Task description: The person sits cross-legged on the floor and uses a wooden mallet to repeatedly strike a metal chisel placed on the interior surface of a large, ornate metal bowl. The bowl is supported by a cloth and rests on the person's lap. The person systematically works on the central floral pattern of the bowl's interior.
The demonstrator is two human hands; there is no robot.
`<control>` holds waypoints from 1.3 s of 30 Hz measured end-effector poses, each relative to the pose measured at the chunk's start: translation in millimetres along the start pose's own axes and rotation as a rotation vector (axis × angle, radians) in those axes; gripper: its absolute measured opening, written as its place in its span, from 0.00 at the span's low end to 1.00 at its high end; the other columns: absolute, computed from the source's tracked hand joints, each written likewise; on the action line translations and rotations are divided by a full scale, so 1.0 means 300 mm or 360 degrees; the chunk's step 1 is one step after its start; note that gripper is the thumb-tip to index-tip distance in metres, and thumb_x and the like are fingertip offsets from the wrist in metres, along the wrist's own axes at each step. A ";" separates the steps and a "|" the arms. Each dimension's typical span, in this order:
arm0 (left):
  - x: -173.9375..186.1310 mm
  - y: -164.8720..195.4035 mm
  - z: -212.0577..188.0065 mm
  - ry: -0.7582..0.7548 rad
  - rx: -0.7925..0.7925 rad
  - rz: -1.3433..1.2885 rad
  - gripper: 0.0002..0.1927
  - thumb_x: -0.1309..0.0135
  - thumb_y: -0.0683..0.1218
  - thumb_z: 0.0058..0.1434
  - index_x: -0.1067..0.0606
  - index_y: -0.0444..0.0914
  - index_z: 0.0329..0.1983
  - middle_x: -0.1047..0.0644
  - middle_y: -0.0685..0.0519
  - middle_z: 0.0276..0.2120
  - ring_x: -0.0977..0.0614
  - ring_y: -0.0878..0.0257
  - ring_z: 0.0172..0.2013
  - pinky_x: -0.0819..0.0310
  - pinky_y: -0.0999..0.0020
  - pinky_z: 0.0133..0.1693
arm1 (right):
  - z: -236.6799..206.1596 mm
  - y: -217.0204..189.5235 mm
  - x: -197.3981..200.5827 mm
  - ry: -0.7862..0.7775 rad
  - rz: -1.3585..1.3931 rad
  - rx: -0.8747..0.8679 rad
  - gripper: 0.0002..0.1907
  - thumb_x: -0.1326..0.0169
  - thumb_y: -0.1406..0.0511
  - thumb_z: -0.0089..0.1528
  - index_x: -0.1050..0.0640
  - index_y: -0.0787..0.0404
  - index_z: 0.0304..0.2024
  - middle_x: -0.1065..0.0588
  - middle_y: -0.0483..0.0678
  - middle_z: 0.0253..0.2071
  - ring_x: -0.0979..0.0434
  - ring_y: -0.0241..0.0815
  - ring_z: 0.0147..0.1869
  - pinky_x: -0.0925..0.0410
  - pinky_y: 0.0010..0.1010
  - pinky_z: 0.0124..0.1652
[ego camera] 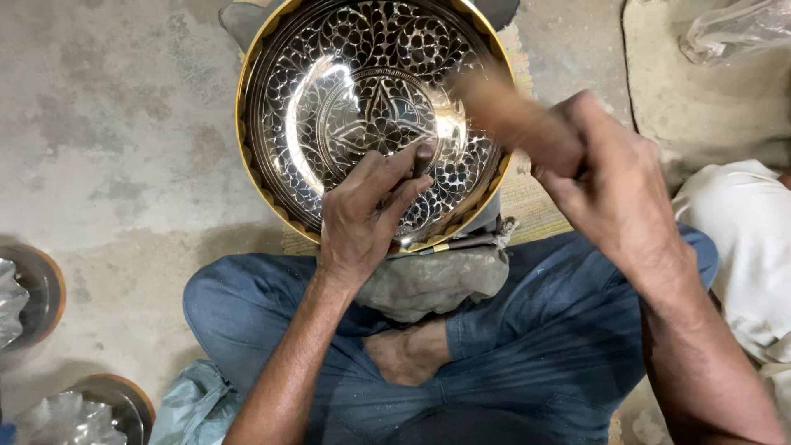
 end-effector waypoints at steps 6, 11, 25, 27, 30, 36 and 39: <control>-0.003 -0.006 -0.008 -0.0016 0.0035 0.0019 0.21 0.42 0.53 0.67 0.23 0.46 0.62 0.26 0.58 0.30 0.23 0.71 0.27 0.24 0.75 0.25 | -0.011 -0.020 0.009 0.0014 -0.0119 0.0125 0.15 0.41 0.75 0.62 0.31 0.64 0.49 0.22 0.56 0.40 0.18 0.52 0.42 0.24 0.40 0.38; 0.003 0.006 -0.010 0.0015 -0.0055 -0.0025 0.19 0.41 0.52 0.69 0.24 0.46 0.62 0.24 0.59 0.33 0.20 0.72 0.30 0.20 0.76 0.28 | -0.009 -0.031 0.008 -0.0057 -0.0225 0.0028 0.17 0.37 0.74 0.59 0.30 0.65 0.46 0.23 0.58 0.35 0.19 0.55 0.37 0.26 0.44 0.37; 0.003 0.011 -0.014 0.0005 -0.0038 -0.0003 0.18 0.41 0.52 0.69 0.23 0.48 0.61 0.27 0.61 0.32 0.23 0.73 0.28 0.21 0.78 0.28 | -0.015 -0.054 -0.001 -0.0061 -0.0313 0.0042 0.16 0.38 0.73 0.58 0.30 0.65 0.45 0.23 0.58 0.36 0.19 0.57 0.40 0.26 0.47 0.39; -0.001 0.010 -0.016 0.0016 -0.0061 -0.0031 0.16 0.42 0.53 0.70 0.23 0.49 0.60 0.27 0.61 0.33 0.22 0.74 0.30 0.20 0.79 0.29 | -0.014 -0.046 -0.008 -0.0193 -0.0324 -0.0104 0.15 0.38 0.72 0.60 0.30 0.66 0.46 0.23 0.57 0.35 0.19 0.55 0.39 0.26 0.45 0.39; -0.002 0.006 -0.012 -0.0005 -0.0084 -0.0021 0.18 0.43 0.53 0.70 0.23 0.48 0.61 0.27 0.61 0.33 0.22 0.73 0.30 0.19 0.79 0.29 | -0.019 -0.042 -0.006 -0.0178 -0.0219 -0.0183 0.16 0.37 0.72 0.58 0.29 0.65 0.44 0.24 0.56 0.33 0.20 0.56 0.37 0.28 0.47 0.37; 0.039 0.012 0.006 0.0192 -0.0054 -0.0412 0.07 0.45 0.50 0.71 0.23 0.46 0.49 0.21 0.56 0.39 0.19 0.69 0.37 0.19 0.75 0.34 | -0.038 -0.044 0.006 -0.0039 -0.0314 0.0060 0.18 0.36 0.72 0.57 0.28 0.65 0.47 0.24 0.57 0.36 0.20 0.57 0.41 0.28 0.47 0.41; 0.053 0.007 0.003 0.0390 0.0219 -0.0619 0.17 0.41 0.51 0.70 0.23 0.43 0.59 0.18 0.57 0.35 0.16 0.68 0.32 0.21 0.74 0.30 | -0.039 -0.007 0.001 -0.0099 -0.0052 -0.0397 0.18 0.36 0.70 0.59 0.31 0.66 0.45 0.24 0.56 0.36 0.19 0.51 0.38 0.28 0.41 0.37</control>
Point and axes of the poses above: each hand's wrist, its own z-axis towards the middle knuckle, its own x-axis out of the back of the hand, y = z × x, the point moved 3 cm from there along z, towards the middle knuckle
